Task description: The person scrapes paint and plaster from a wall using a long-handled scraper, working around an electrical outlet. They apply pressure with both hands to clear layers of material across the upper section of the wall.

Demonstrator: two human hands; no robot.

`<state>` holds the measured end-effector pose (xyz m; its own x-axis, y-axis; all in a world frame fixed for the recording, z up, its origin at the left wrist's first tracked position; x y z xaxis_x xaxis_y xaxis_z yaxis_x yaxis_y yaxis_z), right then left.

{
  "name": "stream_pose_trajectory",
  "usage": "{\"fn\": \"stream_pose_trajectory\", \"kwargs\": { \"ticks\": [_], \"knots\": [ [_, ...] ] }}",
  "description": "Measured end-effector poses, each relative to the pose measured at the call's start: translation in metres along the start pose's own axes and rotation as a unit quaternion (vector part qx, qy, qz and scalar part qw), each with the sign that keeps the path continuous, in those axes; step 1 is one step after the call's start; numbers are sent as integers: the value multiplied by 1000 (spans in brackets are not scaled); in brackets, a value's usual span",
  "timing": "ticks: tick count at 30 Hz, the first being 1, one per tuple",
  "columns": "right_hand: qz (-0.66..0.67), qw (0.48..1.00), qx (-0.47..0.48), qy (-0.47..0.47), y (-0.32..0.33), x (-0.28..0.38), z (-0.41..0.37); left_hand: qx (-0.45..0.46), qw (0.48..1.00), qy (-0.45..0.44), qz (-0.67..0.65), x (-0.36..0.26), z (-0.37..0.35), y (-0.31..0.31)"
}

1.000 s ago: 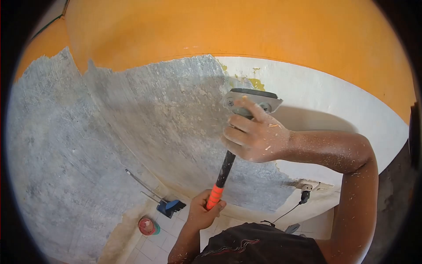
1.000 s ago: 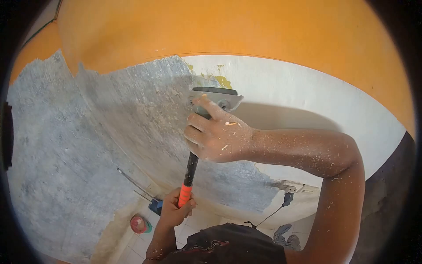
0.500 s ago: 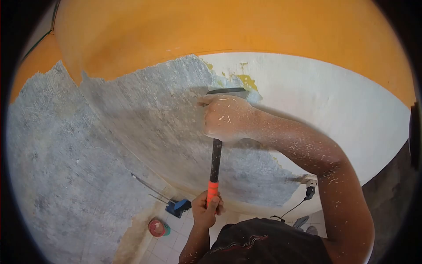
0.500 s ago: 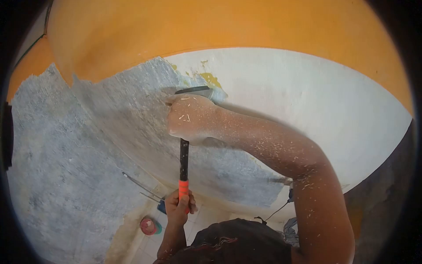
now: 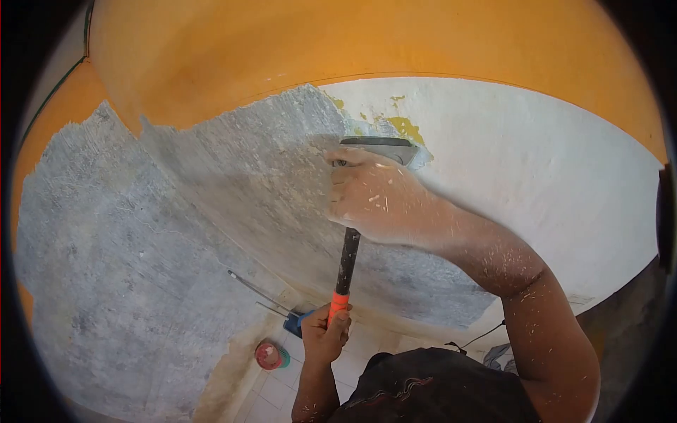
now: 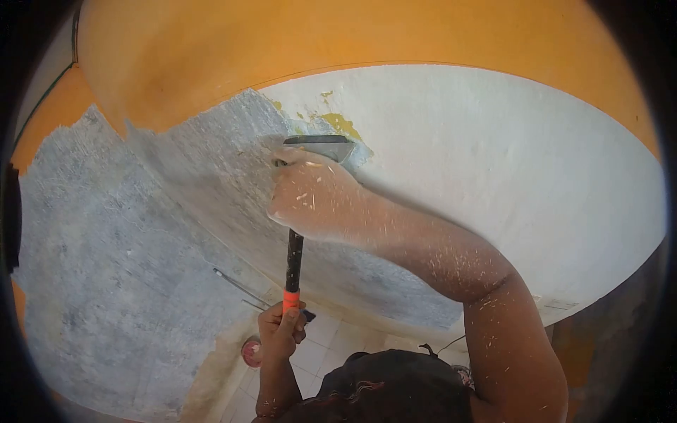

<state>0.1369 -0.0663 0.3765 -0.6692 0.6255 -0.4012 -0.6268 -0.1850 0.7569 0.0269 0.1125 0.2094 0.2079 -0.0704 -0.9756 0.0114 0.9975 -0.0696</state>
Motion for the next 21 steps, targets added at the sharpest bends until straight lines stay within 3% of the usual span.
{"fn": "stream_pose_trajectory", "kwargs": {
  "ticks": [1, 2, 4, 5, 7, 9, 10, 12, 14, 17, 18, 21],
  "knots": [
    [9, 998, -64, -23, 1, 5, -5, -6, 1000, 10, -2, 1, 0, 0],
    [14, 997, -66, -24, 2, 13, -13, -8, 1000, 12, 2, 2, 1, 1],
    [127, 970, -196, -60, 17, 31, -34, 35, 999, 29, -28, 5, 4, 0],
    [131, 969, -199, -58, 11, 37, -42, 32, 999, 29, -24, 5, 7, 0],
    [364, 868, -324, -97, -13, 47, -63, 83, 996, 34, -27, 5, 9, 0],
    [492, 769, -336, -232, -49, 51, -93, 88, 995, 46, -14, 7, 9, 0],
    [495, 768, -336, -228, -56, 50, -91, 97, 993, 61, -3, 8, 8, 0],
    [774, 487, -218, -342, -73, 46, -84, 84, 993, 80, 1, 8, 2, -6],
    [805, 470, -215, -292, -80, 42, -72, 72, 992, 103, 5, 11, -8, -8],
    [904, 297, -175, -253, -67, 37, -46, 107, 985, 133, 7, 15, -16, -4],
    [906, 294, -173, -250, -70, 37, -45, 119, 983, 143, 1, 13, -17, -4],
    [963, 109, -160, -187, -76, 45, -34, 140, 975, 169, -15, 4, -16, 1]
  ]
}}
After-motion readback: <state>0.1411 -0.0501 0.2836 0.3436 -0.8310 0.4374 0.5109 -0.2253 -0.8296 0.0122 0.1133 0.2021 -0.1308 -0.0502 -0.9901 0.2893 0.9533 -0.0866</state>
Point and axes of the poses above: each hand's wrist, its own z-axis towards the middle knuckle, its own y-axis out of the back of the hand, x = y × z, the point moved 1 cm from there along z, towards the middle knuckle, and after that the axes turned 5 degrees about -y, right-handed, at the moved point
